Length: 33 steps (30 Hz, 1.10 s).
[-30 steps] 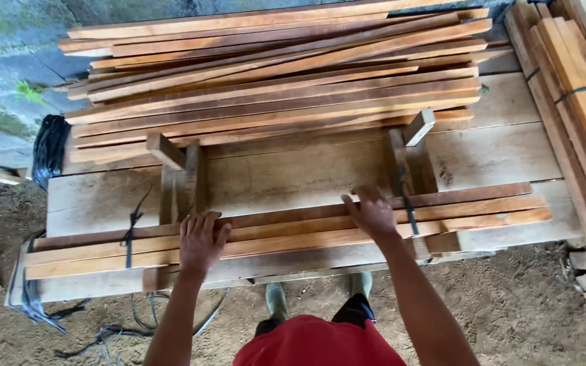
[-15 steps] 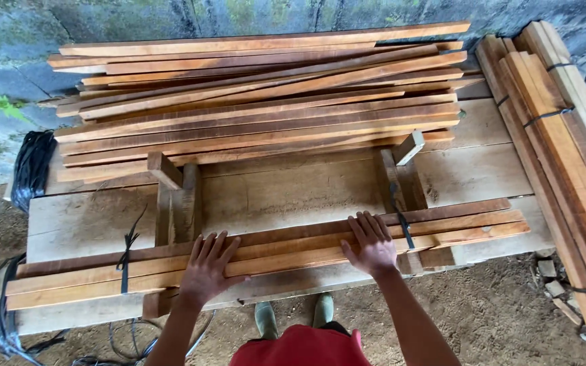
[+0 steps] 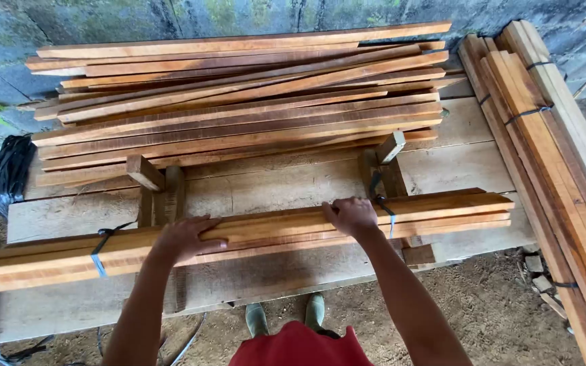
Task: Bundling thin wood slats together using flexible plastic ties on a workbench.
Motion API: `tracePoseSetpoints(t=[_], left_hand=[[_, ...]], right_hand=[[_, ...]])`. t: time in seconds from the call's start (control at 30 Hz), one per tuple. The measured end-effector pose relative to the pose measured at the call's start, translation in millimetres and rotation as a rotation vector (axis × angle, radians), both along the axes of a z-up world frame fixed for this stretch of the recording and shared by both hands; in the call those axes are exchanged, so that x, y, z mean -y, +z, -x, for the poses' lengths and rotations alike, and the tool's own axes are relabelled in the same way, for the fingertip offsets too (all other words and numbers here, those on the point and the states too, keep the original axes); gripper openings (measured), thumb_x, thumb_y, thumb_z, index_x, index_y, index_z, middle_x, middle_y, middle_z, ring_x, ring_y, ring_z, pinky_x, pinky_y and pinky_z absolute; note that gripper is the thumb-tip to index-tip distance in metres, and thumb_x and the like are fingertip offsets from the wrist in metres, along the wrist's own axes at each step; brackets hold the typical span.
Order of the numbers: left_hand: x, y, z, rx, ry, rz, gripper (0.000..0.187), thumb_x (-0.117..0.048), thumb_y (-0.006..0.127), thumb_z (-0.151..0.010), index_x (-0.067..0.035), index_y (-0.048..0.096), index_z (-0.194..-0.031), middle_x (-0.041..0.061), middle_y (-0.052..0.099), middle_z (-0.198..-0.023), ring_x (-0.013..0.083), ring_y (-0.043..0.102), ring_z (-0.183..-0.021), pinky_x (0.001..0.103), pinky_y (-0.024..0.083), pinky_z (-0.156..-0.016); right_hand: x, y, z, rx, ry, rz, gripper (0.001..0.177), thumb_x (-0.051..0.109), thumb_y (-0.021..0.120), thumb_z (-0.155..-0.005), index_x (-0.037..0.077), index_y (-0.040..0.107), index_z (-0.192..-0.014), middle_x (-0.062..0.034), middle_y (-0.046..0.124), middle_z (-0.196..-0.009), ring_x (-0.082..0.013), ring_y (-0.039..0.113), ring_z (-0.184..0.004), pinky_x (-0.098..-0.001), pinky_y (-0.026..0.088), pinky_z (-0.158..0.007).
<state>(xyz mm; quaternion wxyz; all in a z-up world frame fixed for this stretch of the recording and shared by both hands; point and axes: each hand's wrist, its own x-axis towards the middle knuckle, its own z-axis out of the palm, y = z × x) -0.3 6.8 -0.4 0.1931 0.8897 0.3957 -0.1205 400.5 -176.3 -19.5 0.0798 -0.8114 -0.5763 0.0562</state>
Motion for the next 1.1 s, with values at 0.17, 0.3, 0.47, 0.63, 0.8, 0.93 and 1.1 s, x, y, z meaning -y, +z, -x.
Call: tracePoseSetpoints(t=[0.17, 0.3, 0.47, 0.63, 0.8, 0.93, 1.1], left_hand=[[-23, -61, 2, 0.360, 0.009, -0.495, 0.051, -0.079, 0.063, -0.080, -0.033, 0.076, -0.097, -0.006, 0.078, -0.087, 0.0167, 0.078, -0.083, 0.034, 0.060, -0.085], [-25, -81, -5, 0.446, 0.041, -0.815, 0.064, -0.086, 0.059, -0.077, -0.026, 0.066, -0.097, -0.003, 0.067, -0.082, 0.0182, 0.072, -0.085, 0.036, 0.054, -0.083], [-18, -52, -4, 0.374, -0.077, -0.769, 0.097, -0.097, 0.063, -0.053, -0.025, 0.061, -0.117, -0.002, 0.066, -0.100, 0.0188, 0.068, -0.100, 0.039, 0.052, -0.090], [-44, -91, 5, 0.326, -0.161, -0.773, 0.094, -0.100, 0.058, -0.060, -0.023, 0.060, -0.115, -0.002, 0.067, -0.093, 0.0194, 0.071, -0.093, 0.040, 0.056, -0.085], [-64, -95, -5, 0.420, -0.218, -0.860, 0.092, -0.091, 0.068, -0.053, -0.017, 0.062, -0.108, 0.002, 0.063, -0.086, 0.0220, 0.071, -0.084, 0.038, 0.056, -0.076], [-99, -96, -20, 0.441, -0.240, -0.907, 0.098, -0.098, 0.060, -0.056, -0.017, 0.062, -0.110, 0.002, 0.061, -0.087, 0.0231, 0.070, -0.083, 0.038, 0.055, -0.075], [-124, -74, -39, 0.513, -0.251, -0.876, 0.076, -0.083, 0.061, -0.073, -0.015, 0.062, -0.106, 0.002, 0.061, -0.085, 0.0235, 0.069, -0.080, 0.038, 0.054, -0.073]], right_hand=[[-30, 0, -12, 0.036, -0.054, 0.032, 0.068, 0.071, 0.038, -0.100, 0.018, 0.074, -0.077, -0.0091, 0.075, -0.074, -0.0360, 0.077, -0.081, -0.0485, 0.058, -0.077], [-30, -8, -12, 0.156, 0.137, -0.391, 0.054, 0.059, 0.059, -0.097, 0.018, 0.064, -0.062, -0.0056, 0.063, -0.057, -0.0285, 0.070, -0.063, -0.0419, 0.055, -0.064], [-16, 0, -11, 0.288, 0.403, -0.550, 0.075, 0.071, 0.070, -0.072, 0.012, 0.070, -0.118, -0.0088, 0.072, -0.097, -0.0261, 0.071, -0.089, -0.0417, 0.056, -0.082], [-33, -35, -27, 0.369, 0.466, -0.547, 0.089, 0.087, 0.056, -0.074, 0.009, 0.067, -0.114, -0.0084, 0.065, -0.089, -0.0261, 0.069, -0.083, -0.0415, 0.055, -0.077], [-57, -30, -41, 0.428, 0.552, -0.615, 0.076, 0.082, 0.051, -0.082, 0.011, 0.065, -0.104, -0.0079, 0.061, -0.082, -0.0266, 0.067, -0.073, -0.0389, 0.055, -0.069], [-93, -25, -54, 0.427, 0.575, -0.646, 0.073, 0.080, 0.050, -0.084, 0.011, 0.065, -0.103, -0.0074, 0.060, -0.079, -0.0269, 0.068, -0.072, -0.0395, 0.055, -0.068], [-123, -17, -67, 0.404, 0.595, -0.620, 0.077, 0.076, 0.064, -0.076, 0.005, 0.067, -0.106, -0.0127, 0.064, -0.082, -0.0306, 0.069, -0.076, -0.0422, 0.057, -0.074]])
